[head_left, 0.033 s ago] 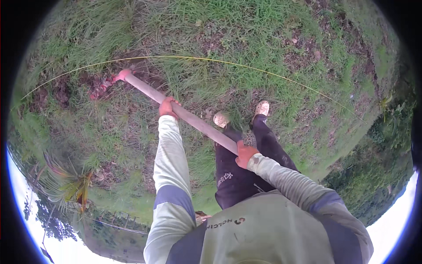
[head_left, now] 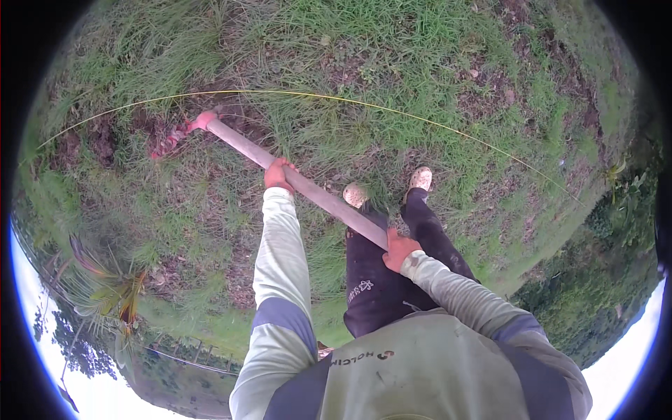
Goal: The person uses a hoe to dig into the ground along a yellow string line, pulling the tool repeatedly to break up the grass and soil.
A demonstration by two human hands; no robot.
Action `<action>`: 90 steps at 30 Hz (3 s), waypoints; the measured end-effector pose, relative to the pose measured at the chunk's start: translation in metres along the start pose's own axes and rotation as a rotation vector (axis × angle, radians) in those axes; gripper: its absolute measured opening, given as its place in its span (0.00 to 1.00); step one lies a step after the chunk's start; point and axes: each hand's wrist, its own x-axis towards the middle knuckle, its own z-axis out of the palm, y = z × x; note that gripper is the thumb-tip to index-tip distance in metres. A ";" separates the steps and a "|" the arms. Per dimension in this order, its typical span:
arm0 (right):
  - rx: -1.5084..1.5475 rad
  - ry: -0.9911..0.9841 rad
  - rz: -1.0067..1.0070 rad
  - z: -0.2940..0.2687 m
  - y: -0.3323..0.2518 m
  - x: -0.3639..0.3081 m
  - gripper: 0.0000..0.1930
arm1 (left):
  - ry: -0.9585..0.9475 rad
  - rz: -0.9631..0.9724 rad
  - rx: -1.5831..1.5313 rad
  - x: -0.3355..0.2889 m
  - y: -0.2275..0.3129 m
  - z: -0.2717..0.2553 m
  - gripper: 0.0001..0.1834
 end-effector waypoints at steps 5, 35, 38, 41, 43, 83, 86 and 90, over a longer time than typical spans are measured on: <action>-0.130 0.075 0.104 0.024 0.057 -0.045 0.23 | -0.018 -0.056 -0.197 -0.077 -0.050 0.001 0.07; -0.160 0.142 0.011 -0.035 0.405 -0.029 0.20 | 0.123 0.231 -0.225 -0.122 -0.310 0.220 0.13; 0.000 -0.051 -0.201 -0.062 0.317 -0.115 0.22 | -0.094 0.040 -0.156 -0.139 -0.267 0.169 0.07; 0.093 -0.120 -0.378 -0.078 0.256 -0.145 0.23 | -0.179 -0.085 -0.137 -0.133 -0.200 0.125 0.06; 0.084 -0.127 -0.344 -0.075 0.263 -0.134 0.24 | -0.205 -0.045 -0.209 -0.135 -0.221 0.138 0.06; -0.190 -0.017 0.176 -0.009 0.412 -0.052 0.27 | -0.063 0.046 -0.046 -0.133 -0.362 0.259 0.20; -0.024 -0.047 -0.082 -0.079 0.303 -0.134 0.26 | -0.263 0.034 -0.138 -0.145 -0.293 0.221 0.13; 0.087 -0.248 -0.167 -0.115 0.209 -0.164 0.31 | -0.362 -0.103 -0.173 -0.157 -0.195 0.159 0.12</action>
